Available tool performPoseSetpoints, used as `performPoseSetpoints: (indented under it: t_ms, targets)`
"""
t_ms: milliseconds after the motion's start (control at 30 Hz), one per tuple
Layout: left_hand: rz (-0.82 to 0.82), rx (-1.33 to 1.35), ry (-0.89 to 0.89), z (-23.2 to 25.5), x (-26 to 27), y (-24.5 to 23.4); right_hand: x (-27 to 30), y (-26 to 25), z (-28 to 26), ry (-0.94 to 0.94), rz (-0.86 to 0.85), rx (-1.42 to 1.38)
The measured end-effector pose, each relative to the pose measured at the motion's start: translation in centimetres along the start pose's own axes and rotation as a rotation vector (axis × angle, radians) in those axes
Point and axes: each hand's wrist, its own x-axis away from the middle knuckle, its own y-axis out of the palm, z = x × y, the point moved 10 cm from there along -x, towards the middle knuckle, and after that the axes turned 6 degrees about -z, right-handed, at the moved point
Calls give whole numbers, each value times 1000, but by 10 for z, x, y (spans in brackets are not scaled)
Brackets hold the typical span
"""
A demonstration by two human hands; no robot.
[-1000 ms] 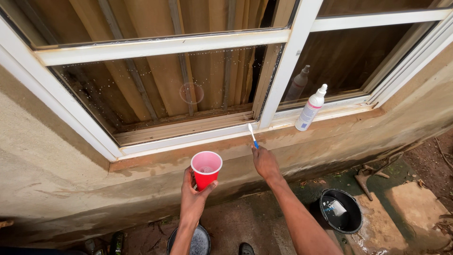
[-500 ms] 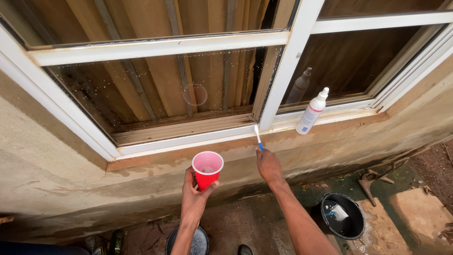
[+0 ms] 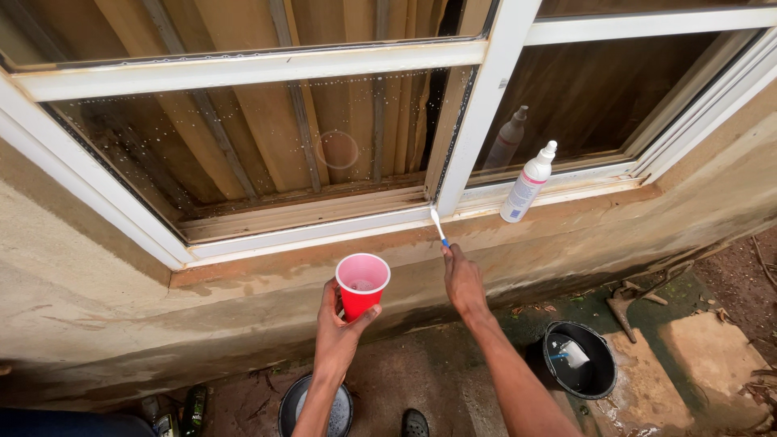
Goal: The person cleans a window by spraying liquid from a bottle onto the frame and glass, dipping a toothbrush into a cup containing liquid, and scrubbing the window frame and tracks with the toothbrush.
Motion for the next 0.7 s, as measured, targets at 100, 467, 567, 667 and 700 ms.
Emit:
performPoseSetpoints:
  t_ms: [100, 467, 567, 667, 700]
  targets:
    - [3, -2, 15, 4, 1, -1, 9, -3, -17, -210, 115, 107]
    - [-7, -35, -2, 6, 3, -2, -8, 3, 0, -237, 212, 42]
    - [-26, -17, 3, 5, 2, 1, -13, 15, 15, -163, 162, 67]
    - [-13, -55, 19, 6, 2, 1, 2, 13, 8, -232, 207, 10]
    - [-11, -53, 23, 7, -1, 0, 5, 8, 0, -237, 208, 11]
